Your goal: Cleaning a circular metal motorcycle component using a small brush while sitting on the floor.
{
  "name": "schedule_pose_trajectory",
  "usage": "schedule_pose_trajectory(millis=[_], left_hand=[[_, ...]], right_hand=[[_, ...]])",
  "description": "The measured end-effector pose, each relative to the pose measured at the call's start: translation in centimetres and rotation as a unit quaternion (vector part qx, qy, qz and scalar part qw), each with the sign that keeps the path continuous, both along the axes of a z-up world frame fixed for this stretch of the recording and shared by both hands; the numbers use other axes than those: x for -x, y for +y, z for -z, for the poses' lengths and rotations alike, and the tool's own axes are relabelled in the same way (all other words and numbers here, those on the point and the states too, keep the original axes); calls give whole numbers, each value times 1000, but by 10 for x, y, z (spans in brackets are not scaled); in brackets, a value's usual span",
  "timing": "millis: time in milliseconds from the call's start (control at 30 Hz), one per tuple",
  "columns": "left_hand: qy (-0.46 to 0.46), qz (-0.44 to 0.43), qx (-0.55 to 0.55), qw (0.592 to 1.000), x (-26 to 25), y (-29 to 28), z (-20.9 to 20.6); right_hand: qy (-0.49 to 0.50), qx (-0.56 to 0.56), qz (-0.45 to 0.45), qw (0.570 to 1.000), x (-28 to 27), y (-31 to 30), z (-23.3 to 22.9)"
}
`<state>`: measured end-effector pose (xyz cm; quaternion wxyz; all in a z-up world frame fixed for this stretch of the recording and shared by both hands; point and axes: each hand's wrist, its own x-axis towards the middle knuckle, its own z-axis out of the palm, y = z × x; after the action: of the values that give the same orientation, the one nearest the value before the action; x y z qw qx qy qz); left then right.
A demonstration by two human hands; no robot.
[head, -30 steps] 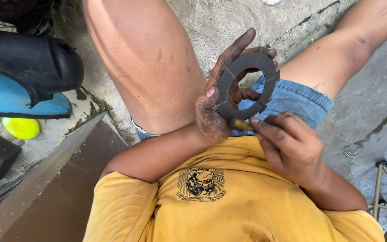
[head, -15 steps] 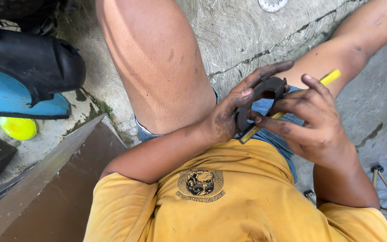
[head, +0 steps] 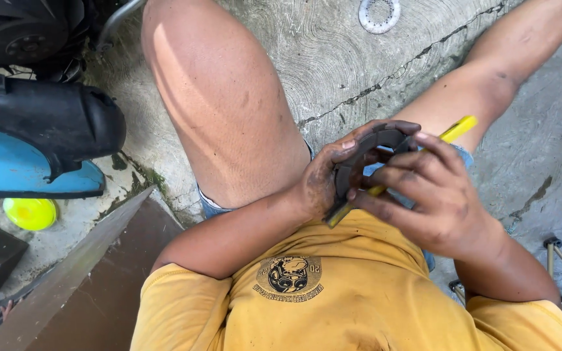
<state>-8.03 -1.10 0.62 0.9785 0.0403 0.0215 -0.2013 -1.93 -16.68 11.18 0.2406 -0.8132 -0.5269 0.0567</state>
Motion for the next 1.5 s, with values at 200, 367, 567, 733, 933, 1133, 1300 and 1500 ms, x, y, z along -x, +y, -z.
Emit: schedule_pose_trajectory(millis=[200, 367, 567, 733, 933, 1133, 1300, 1500], left_hand=[[40, 22, 71, 996, 9, -5, 7], [49, 66, 21, 996, 3, 10, -7], [-5, 35, 31, 999, 0, 13, -8], [-29, -10, 64, 997, 3, 14, -12], [30, 1, 44, 999, 3, 11, -9], [39, -7, 19, 999, 1, 16, -15], [-21, -60, 15, 998, 3, 9, -8], [39, -6, 5, 999, 4, 12, -9]], right_hand=[[-42, 16, 0, 999, 6, 2, -3], [-98, 26, 51, 994, -12, 1, -9], [-94, 31, 102, 990, 0, 4, -15], [-80, 20, 81, 993, 13, 3, -10], [-54, 1, 222, 974, 14, 6, -7], [-42, 1, 220, 975, 17, 6, 0], [16, -23, 157, 987, 27, 18, -1], [-7, -11, 188, 982, 20, 7, 6]])
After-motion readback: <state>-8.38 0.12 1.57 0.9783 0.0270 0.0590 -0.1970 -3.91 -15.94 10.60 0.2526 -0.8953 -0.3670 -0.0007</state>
